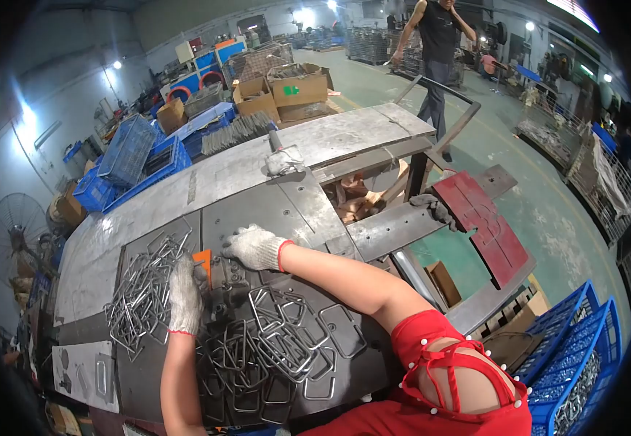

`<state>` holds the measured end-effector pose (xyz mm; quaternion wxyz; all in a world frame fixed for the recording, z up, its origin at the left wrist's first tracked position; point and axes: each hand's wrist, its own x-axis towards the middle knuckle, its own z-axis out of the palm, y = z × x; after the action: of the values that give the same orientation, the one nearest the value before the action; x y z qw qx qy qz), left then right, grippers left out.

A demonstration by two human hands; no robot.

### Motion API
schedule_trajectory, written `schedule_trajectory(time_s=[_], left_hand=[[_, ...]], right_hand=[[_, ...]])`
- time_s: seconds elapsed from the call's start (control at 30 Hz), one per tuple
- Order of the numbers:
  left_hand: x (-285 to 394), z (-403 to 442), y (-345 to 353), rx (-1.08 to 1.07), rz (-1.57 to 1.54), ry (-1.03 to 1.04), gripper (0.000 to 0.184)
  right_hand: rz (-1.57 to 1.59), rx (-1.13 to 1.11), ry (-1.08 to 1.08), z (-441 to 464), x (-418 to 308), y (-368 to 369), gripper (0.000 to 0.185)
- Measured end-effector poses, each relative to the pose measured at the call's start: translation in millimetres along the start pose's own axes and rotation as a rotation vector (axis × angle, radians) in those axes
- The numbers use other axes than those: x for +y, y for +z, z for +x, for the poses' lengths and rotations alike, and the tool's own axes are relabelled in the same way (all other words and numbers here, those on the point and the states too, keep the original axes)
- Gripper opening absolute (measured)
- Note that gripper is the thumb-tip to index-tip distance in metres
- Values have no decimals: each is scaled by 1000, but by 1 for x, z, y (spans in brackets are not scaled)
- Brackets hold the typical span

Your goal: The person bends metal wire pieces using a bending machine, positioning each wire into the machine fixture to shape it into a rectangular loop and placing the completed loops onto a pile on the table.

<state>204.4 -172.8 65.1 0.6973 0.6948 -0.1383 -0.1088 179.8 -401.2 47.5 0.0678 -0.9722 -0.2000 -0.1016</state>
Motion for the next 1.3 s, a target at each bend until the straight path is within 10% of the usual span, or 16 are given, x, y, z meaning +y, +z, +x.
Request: schedule_trajectory(time_s=[1.3], left_hand=[[2,-2,-4,-19,111,29,35]], right_hand=[[-50,-40,14,-1,-1,-4,42]])
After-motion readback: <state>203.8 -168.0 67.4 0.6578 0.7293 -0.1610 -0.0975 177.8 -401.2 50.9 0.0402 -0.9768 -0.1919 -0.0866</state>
